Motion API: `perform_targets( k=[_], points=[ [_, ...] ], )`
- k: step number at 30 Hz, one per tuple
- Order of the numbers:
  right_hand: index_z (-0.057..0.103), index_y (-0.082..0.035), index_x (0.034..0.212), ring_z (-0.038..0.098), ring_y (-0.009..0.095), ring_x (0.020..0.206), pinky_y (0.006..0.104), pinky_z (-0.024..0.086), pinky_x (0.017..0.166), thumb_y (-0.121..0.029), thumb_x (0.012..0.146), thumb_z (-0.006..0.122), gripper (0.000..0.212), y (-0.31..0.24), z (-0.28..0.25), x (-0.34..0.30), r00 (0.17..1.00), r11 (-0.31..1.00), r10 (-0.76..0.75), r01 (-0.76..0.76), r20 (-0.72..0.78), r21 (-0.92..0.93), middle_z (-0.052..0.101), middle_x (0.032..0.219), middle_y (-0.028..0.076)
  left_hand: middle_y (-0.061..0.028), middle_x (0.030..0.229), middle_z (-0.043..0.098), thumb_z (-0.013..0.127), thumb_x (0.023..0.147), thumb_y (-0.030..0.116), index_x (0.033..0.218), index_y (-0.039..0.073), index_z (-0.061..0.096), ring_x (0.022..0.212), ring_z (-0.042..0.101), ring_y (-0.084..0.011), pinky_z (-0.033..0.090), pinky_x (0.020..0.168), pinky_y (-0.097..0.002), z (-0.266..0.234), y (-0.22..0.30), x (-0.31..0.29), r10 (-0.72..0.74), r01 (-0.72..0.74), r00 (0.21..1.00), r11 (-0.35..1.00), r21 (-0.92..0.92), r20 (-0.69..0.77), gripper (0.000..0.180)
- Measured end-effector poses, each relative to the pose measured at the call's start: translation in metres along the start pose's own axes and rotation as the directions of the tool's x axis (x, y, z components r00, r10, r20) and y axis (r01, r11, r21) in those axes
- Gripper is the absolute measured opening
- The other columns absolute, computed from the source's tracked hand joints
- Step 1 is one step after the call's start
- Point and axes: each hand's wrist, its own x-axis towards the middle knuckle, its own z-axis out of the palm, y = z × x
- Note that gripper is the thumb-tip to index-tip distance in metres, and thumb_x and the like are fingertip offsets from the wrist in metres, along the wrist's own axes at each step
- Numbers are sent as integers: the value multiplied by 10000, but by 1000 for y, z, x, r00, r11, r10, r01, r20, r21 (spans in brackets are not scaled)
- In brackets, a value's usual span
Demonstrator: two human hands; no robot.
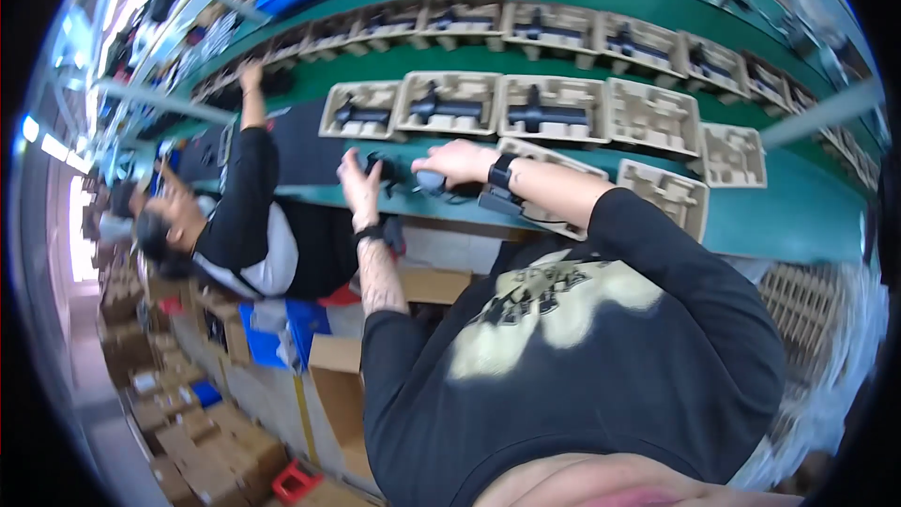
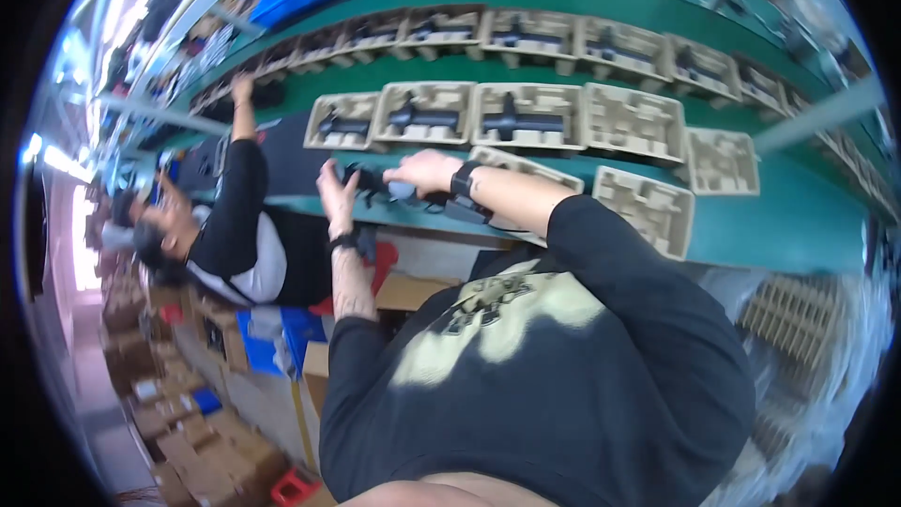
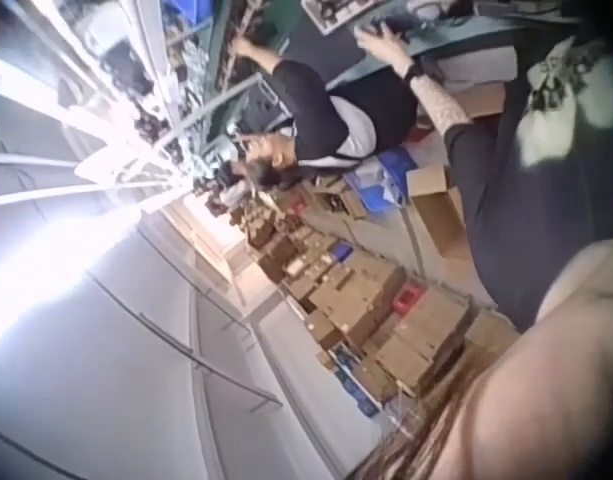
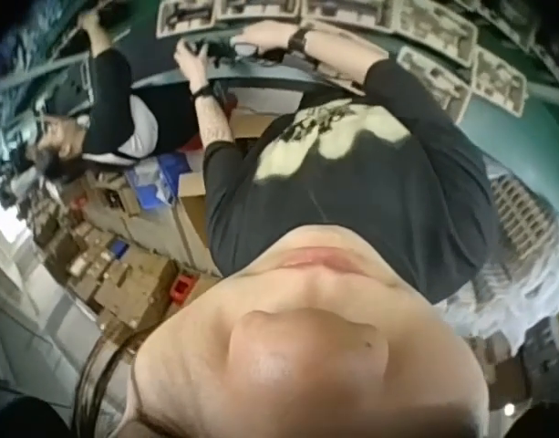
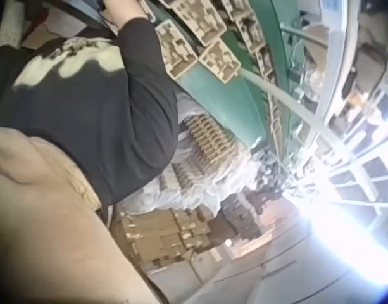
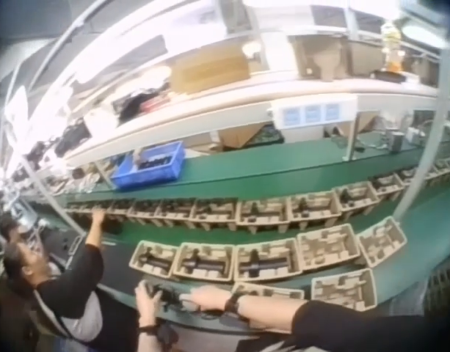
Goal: The person places cardboard trays onto the assembly line, inserts black plastic components into them, and then stacks the filled trays.
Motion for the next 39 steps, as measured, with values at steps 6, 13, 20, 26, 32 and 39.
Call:
perform_targets(
  k=[6, 13, 20, 26, 32, 39],
  points=[
    [481, -80, 1181, 589, 244, 996, 326, 469, 856, -249, 699, 795, 599, -2, -57, -139, 743, 792, 434, -43, -511, 609, 573, 1045, 138, -171, 1116, 506, 753, 786, 189, 1161, -36, 481, 1029, 520, -288, 447, 903, -386, -12, 29, -84, -283, 152, 843, 942, -300, -458, 515],
    [422, -25, 1339, 579, 175, 1024, 266, 500, 806, -159, 795, 677, 616, 83, -53, -351, 78, 444, 868, 322, -491, 836, 549, 1173, 72, -185, 1171, 515, 651, 840, 417, 1195, -1, 460, 1022, 566, -303, 544, 818, -396, -24, 53, -161, -883, 214, 470, 112, -970, 2, 580],
    [536, -38, 1254, 608, 324, 957, 385, 491, 829, -263, 856, 605, 462, 160, -1, -411, -177, 204, 905, -619, -387, 758, 599, 1139, 170, -137, 1196, 528, 571, 864, 501, 1252, 62, 452, 1059, 555, -265, 470, 905, -380, -19, 110, -103, -691, 273, 693, -9, -962, 204, 598],
    [491, -45, 1303, 332, 340, 1327, 399, 287, 1086, -319, 855, 587, 534, 117, -7, -304, 299, 425, 811, -892, -503, 156, 460, 1353, 178, -103, 1198, 555, 504, 902, 480, 1221, 53, 501, 1002, 580, -229, 492, 879, -356, -13, 206, -82, -437, 293, 792, -340, -894, 426, 533],
    [365, -35, 1388, 323, 275, 1344, 376, 279, 1098, -242, 735, 749, 785, 46, -49, -288, 595, 807, 574, -294, -563, 512, 394, 1415, 166, -133, 998, 615, 468, 932, 409, 1118, 17, 510, 767, 642, -218, 552, 597, -274, 35, 246, -98, 664, 767, 136, -541, 346, 735, 436],
    [476, -72, 1287, 502, 224, 1136, 388, 387, 997, -150, 669, 801, 703, -60, -20, -297, 571, 482, 697, 75, -434, 873, 456, 1341, 91, -86, 748, 579, 395, 974, 353, 1121, -24, 500, 563, 585, -147, 510, 501, -219, 46, 279, -127, 539, 874, -116, 455, -173, 835, 418]
  ],
)
